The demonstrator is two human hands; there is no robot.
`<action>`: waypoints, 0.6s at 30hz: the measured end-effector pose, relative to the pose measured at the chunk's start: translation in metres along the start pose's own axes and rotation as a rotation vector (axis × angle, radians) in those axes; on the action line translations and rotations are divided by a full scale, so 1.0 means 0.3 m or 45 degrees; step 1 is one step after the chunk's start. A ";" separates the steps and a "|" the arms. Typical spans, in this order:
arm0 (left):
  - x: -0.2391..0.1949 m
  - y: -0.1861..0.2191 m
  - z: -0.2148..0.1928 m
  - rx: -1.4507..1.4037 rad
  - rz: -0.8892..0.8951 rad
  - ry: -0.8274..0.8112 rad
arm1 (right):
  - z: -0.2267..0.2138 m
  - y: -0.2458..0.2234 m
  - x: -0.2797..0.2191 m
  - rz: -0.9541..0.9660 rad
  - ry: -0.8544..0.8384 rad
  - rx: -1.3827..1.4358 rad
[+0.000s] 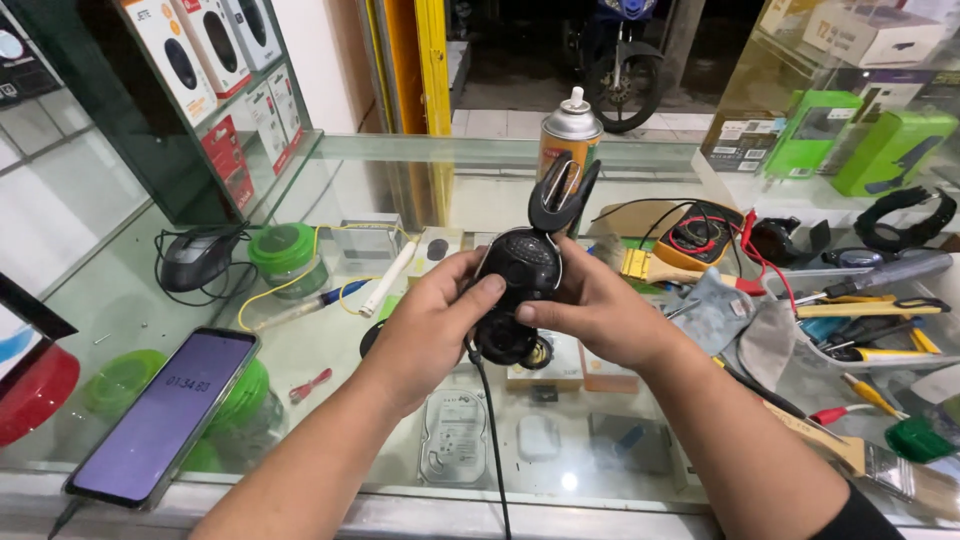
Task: The person uses a small screwdriver to unscrew and remove the earcup from a pair of black over-ear headphones. They then reattach the earcup and tighten the screw to secure it back in place.
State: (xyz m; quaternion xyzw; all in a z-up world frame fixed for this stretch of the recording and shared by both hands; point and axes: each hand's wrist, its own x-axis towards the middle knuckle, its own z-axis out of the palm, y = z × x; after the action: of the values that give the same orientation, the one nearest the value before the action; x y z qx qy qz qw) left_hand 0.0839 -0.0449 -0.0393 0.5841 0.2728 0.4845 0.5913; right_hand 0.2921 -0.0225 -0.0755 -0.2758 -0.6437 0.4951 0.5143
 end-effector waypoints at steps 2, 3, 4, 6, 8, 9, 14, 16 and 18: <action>-0.027 0.041 -0.025 0.249 -0.015 0.007 | 0.042 -0.042 -0.012 -0.015 -0.021 0.061; -0.040 0.060 -0.037 0.497 -0.030 0.017 | 0.063 -0.064 -0.019 -0.028 -0.044 0.122; -0.054 0.064 -0.037 0.496 -0.025 0.021 | 0.076 -0.080 -0.020 -0.029 -0.049 0.119; -0.087 0.067 -0.043 0.832 0.023 0.078 | 0.108 -0.105 -0.021 -0.006 -0.056 0.092; -0.105 0.054 -0.063 0.958 0.069 0.134 | 0.098 -0.055 -0.019 0.028 -0.028 0.067; -0.117 0.046 -0.073 1.085 0.116 0.181 | 0.094 -0.029 -0.020 0.058 0.008 0.041; -0.266 0.023 -0.078 1.214 -0.118 0.429 | 0.161 -0.088 -0.026 0.144 -0.060 -0.083; -0.320 0.006 -0.069 1.183 -0.169 0.444 | 0.182 -0.075 -0.029 0.111 -0.138 -0.021; -0.357 -0.027 -0.059 1.187 0.476 0.451 | 0.194 -0.054 -0.028 0.018 -0.187 -0.094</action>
State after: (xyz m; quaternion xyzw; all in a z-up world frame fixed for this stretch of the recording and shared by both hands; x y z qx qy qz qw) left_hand 0.0293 -0.1316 -0.0762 0.7328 0.4461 0.5002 0.1172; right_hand 0.2429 -0.0561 -0.0626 -0.2622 -0.6956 0.4934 0.4516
